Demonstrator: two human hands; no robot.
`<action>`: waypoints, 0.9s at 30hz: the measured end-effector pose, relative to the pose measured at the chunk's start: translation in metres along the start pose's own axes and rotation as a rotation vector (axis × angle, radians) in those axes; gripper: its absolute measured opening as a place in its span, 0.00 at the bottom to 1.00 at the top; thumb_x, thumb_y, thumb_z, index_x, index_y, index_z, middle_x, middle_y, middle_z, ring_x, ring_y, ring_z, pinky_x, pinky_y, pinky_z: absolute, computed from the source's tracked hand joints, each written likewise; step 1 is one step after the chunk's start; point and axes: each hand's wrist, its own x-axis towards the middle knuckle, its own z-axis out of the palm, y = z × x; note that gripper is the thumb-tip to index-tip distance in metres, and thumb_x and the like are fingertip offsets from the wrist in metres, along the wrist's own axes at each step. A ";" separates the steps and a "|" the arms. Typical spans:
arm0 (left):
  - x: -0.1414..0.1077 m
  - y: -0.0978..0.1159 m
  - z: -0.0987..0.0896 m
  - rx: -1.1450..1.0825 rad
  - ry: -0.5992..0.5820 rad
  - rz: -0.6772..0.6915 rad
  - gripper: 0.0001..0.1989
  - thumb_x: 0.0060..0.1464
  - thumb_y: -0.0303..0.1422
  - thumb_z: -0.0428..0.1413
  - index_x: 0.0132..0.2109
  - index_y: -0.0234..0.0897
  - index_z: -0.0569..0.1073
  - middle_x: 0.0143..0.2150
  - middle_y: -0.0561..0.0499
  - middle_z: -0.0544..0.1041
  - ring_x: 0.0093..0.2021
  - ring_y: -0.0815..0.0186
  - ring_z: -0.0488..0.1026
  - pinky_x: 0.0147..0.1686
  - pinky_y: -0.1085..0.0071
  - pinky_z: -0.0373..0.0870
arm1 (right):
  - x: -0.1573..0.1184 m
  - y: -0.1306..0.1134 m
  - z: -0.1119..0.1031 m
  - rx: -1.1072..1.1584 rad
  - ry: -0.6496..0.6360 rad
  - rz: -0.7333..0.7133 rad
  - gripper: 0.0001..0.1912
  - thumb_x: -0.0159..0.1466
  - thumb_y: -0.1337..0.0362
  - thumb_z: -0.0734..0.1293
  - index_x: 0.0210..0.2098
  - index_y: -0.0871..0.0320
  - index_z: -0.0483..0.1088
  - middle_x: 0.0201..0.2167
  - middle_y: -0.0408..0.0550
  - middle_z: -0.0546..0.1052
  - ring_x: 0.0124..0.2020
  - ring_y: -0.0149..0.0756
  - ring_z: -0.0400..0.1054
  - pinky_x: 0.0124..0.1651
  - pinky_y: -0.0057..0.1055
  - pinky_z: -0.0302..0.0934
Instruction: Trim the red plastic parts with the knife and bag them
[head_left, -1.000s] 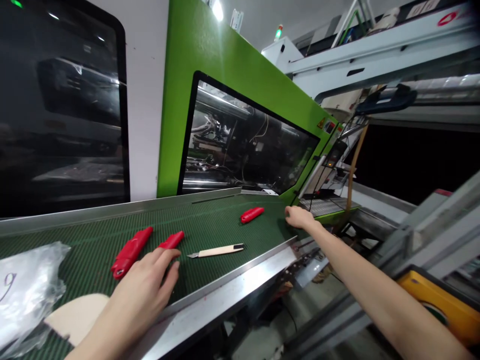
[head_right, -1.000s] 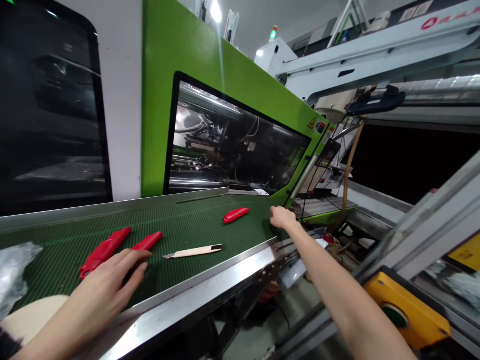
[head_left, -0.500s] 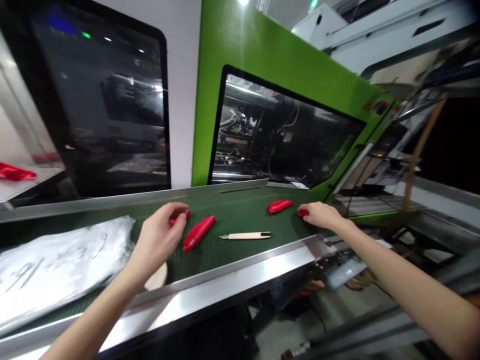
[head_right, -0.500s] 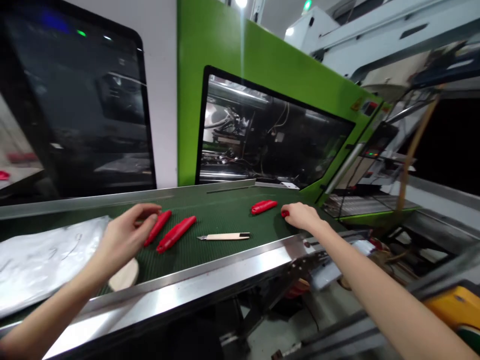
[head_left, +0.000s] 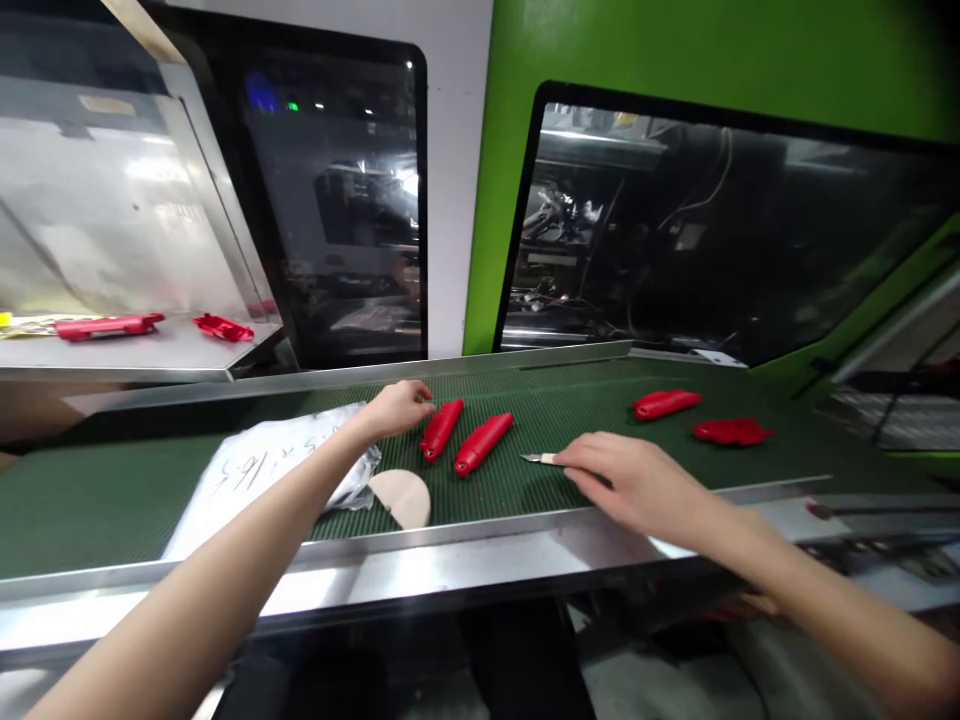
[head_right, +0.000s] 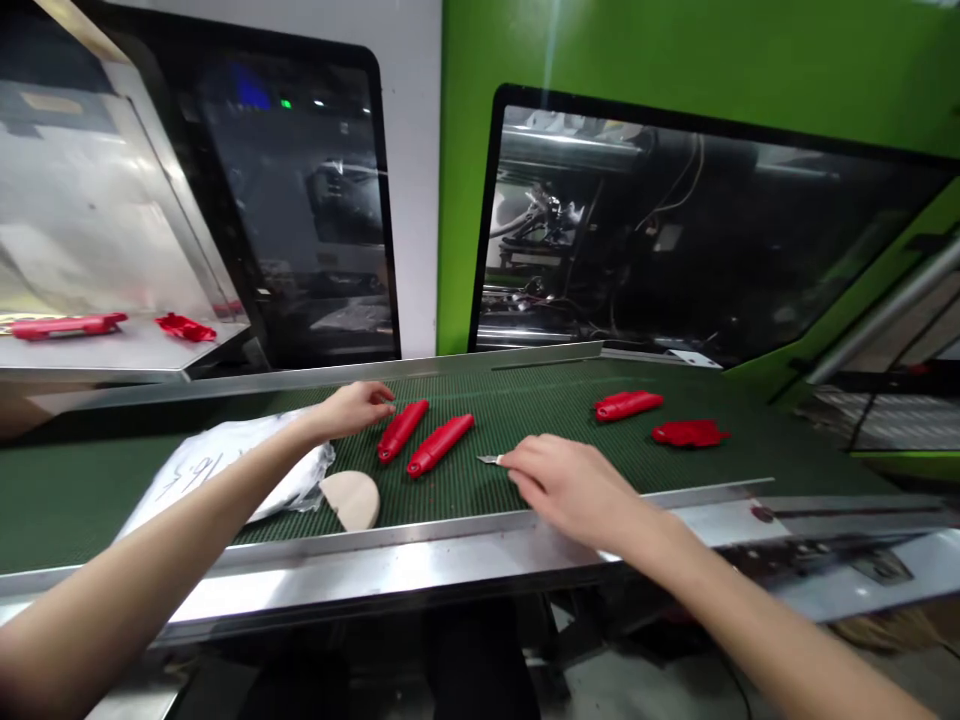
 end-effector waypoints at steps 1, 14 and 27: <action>0.003 0.002 0.006 -0.006 -0.017 0.002 0.16 0.58 0.38 0.57 0.49 0.32 0.72 0.43 0.46 0.76 0.43 0.62 0.74 0.48 0.57 0.71 | 0.003 -0.009 0.008 0.037 0.036 -0.038 0.13 0.69 0.64 0.57 0.46 0.53 0.72 0.43 0.42 0.77 0.45 0.31 0.70 0.48 0.30 0.65; -0.101 0.012 -0.009 -0.799 0.074 0.058 0.24 0.54 0.32 0.54 0.59 0.39 0.66 0.40 0.50 0.69 0.33 0.71 0.70 0.29 0.75 0.70 | 0.016 -0.064 0.016 0.266 0.328 -0.202 0.11 0.68 0.71 0.60 0.46 0.55 0.70 0.42 0.45 0.77 0.43 0.32 0.71 0.45 0.31 0.67; -0.298 -0.026 0.014 -1.748 0.122 -0.377 0.14 0.54 0.33 0.59 0.48 0.38 0.70 0.35 0.51 0.69 0.32 0.71 0.67 0.33 0.73 0.69 | 0.125 -0.152 0.046 0.253 0.182 -0.273 0.11 0.67 0.65 0.61 0.43 0.57 0.75 0.41 0.48 0.79 0.41 0.39 0.72 0.45 0.37 0.65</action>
